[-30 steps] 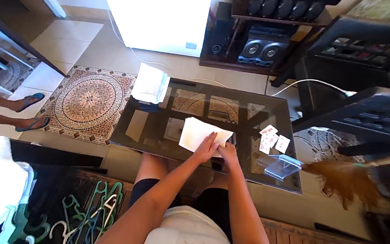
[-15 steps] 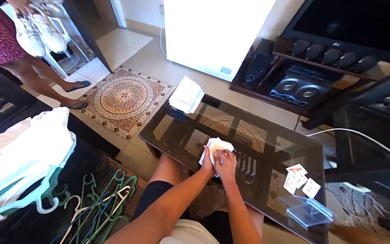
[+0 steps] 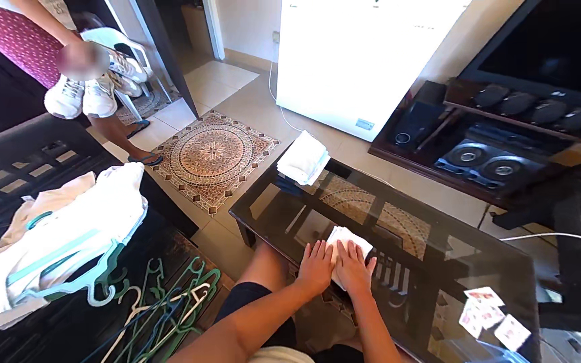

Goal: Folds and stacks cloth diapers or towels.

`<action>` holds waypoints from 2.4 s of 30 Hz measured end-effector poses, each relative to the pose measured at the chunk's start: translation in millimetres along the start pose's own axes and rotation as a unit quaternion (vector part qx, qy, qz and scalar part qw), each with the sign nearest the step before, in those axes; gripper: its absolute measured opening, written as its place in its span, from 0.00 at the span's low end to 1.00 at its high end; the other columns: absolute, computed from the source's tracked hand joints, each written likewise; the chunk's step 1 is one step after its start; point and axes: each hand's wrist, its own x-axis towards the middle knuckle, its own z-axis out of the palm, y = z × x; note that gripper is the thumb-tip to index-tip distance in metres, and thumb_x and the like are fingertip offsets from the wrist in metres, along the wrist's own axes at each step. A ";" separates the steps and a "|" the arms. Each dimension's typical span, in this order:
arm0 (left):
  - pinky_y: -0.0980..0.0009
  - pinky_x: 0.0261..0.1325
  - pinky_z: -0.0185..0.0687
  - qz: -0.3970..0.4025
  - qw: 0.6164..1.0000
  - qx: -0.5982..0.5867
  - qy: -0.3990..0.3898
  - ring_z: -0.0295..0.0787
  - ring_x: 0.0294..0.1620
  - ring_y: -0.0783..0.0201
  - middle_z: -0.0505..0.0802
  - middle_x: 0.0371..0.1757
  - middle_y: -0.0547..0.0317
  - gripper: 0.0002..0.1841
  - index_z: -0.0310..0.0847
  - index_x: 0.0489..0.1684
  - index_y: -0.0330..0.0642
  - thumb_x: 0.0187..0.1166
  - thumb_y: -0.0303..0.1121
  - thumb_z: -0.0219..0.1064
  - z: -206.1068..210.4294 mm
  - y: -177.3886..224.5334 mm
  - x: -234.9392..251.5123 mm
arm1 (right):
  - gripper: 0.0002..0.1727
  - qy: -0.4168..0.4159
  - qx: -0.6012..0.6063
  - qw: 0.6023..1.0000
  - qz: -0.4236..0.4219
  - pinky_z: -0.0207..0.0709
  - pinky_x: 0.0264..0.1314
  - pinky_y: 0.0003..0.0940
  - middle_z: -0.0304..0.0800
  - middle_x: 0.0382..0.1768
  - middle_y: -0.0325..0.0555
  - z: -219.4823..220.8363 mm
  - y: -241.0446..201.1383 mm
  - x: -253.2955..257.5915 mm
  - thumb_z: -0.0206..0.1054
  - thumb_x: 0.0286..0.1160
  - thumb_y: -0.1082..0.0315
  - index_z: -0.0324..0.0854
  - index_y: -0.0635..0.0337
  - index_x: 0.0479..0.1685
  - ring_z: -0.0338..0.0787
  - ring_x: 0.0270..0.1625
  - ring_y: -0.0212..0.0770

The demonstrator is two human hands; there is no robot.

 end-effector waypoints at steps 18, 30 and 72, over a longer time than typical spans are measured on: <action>0.45 0.92 0.46 -0.046 0.998 0.007 -0.035 0.50 0.95 0.45 0.59 0.94 0.42 0.33 0.45 0.95 0.36 0.92 0.35 0.52 -15.1 16.8 0.7 | 0.35 0.176 0.076 0.981 0.014 0.27 0.93 0.70 0.42 0.94 0.68 1.7 44.2 48.1 0.48 0.93 0.52 0.52 0.60 0.94 0.39 0.96 0.68; 0.42 0.75 0.76 -0.168 0.979 -0.088 -0.078 0.75 0.79 0.39 0.75 0.81 0.37 0.25 0.76 0.75 0.36 0.78 0.32 0.68 -25.9 41.7 29.9 | 0.35 0.249 0.081 0.962 0.075 0.37 0.94 0.66 0.48 0.91 0.75 15.2 92.8 14.8 0.53 0.89 0.55 0.58 0.66 0.91 0.47 0.93 0.73; 0.25 0.87 0.36 -0.137 0.930 0.038 0.338 0.43 0.93 0.26 0.60 0.90 0.25 0.34 0.61 0.89 0.36 0.87 0.41 0.64 -221.8 -85.0 182.4 | 0.29 0.310 0.082 0.943 0.094 0.50 0.87 0.72 0.62 0.84 0.81 21.8 95.1 22.0 0.56 0.84 0.59 0.77 0.77 0.73 0.61 0.86 0.80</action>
